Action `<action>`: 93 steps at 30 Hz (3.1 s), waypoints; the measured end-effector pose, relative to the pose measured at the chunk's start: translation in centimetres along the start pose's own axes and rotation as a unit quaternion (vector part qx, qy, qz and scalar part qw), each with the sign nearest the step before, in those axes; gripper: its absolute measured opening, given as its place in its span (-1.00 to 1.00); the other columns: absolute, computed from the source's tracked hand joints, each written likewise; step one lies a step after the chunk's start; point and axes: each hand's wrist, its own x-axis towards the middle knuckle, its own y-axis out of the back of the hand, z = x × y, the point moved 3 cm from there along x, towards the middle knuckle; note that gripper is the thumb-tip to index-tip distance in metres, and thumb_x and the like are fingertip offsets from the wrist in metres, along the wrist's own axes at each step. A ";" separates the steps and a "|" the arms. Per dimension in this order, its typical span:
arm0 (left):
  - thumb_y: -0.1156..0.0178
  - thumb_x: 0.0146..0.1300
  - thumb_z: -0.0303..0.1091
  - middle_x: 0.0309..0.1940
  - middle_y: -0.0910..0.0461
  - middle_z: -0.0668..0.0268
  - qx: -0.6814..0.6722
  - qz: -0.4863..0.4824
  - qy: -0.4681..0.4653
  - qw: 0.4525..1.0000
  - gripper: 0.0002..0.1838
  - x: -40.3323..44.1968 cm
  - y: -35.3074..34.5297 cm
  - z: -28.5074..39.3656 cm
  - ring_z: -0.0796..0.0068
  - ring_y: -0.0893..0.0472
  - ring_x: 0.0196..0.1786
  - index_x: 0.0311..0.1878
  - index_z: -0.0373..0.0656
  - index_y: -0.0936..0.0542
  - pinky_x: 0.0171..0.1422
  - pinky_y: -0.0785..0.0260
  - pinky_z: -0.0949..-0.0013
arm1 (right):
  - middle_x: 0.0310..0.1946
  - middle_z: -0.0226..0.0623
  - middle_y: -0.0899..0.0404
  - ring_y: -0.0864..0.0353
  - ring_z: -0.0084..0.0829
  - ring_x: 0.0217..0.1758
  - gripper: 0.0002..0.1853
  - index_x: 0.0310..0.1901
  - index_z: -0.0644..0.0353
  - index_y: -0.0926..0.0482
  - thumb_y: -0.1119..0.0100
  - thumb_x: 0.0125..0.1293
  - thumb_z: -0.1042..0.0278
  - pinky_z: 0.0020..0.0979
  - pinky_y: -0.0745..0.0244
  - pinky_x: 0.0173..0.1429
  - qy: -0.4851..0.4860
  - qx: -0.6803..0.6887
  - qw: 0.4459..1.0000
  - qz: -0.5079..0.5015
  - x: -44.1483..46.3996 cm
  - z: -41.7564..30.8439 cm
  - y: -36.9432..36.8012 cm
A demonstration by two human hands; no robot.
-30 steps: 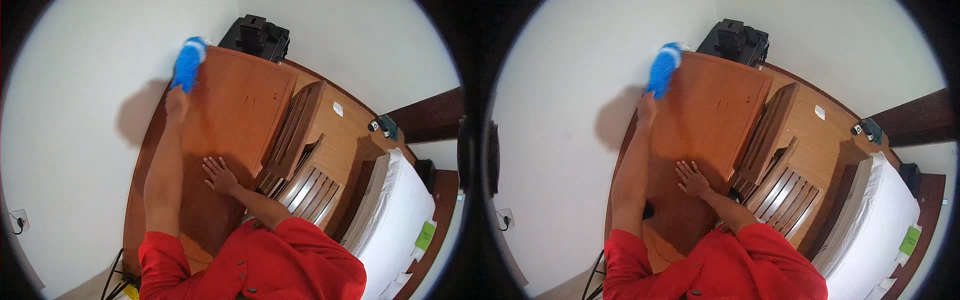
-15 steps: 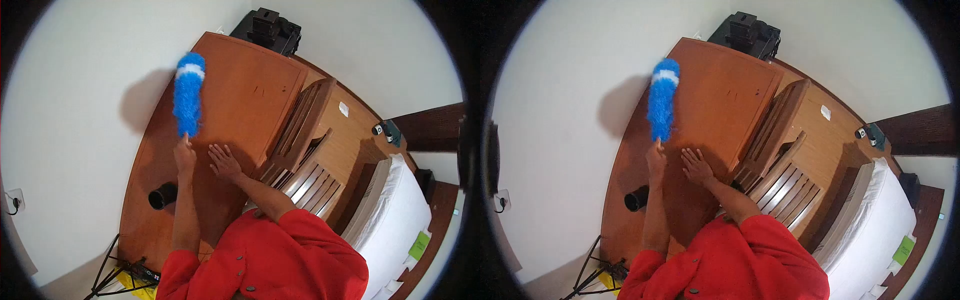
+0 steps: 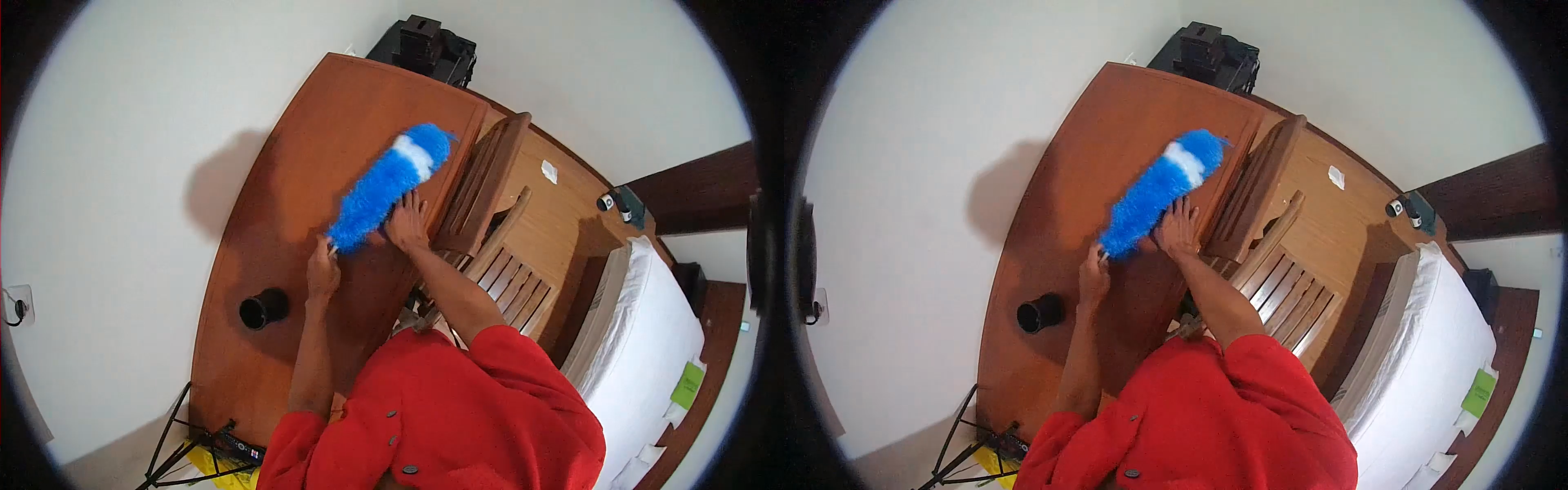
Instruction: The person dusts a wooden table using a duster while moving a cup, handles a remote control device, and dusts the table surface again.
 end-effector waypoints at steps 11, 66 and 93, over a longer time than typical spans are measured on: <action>-0.05 0.26 -0.60 -0.27 -0.57 -0.09 0.015 -0.115 -0.060 0.991 -0.56 -6.5 -7.3 2.7 -0.19 -0.61 -0.16 0.22 -0.31 -0.56 -0.04 -0.46 -0.08 | 0.62 0.19 0.18 0.21 0.27 0.67 -0.16 0.57 0.17 -0.11 -0.22 0.36 0.05 0.43 0.27 0.59 -0.084 0.174 0.977 0.093 -0.6 -1.2 1.9; 0.04 0.33 -0.58 -0.18 -0.61 -0.18 0.081 0.030 0.124 0.989 -0.64 -41.2 10.1 -6.4 -0.30 -0.62 -0.13 0.15 -0.28 -0.57 -0.07 -0.49 -0.17 | 0.59 0.13 0.00 0.04 0.20 0.64 -0.34 0.43 0.24 -0.38 -0.05 0.48 -0.08 0.21 0.22 0.65 0.297 0.021 0.954 0.038 -32.7 -10.8 -11.2; -0.05 0.25 -0.65 -0.24 -0.62 -0.20 0.040 0.110 0.059 0.991 -0.61 -36.4 7.6 -3.5 -0.30 -0.64 -0.13 0.14 -0.28 -0.60 -0.09 -0.50 -0.14 | 0.61 0.19 0.12 0.20 0.13 0.70 -0.06 0.57 0.38 0.07 -0.20 0.40 0.03 0.08 0.26 0.70 0.276 0.076 0.958 -0.003 -36.8 -5.7 -13.8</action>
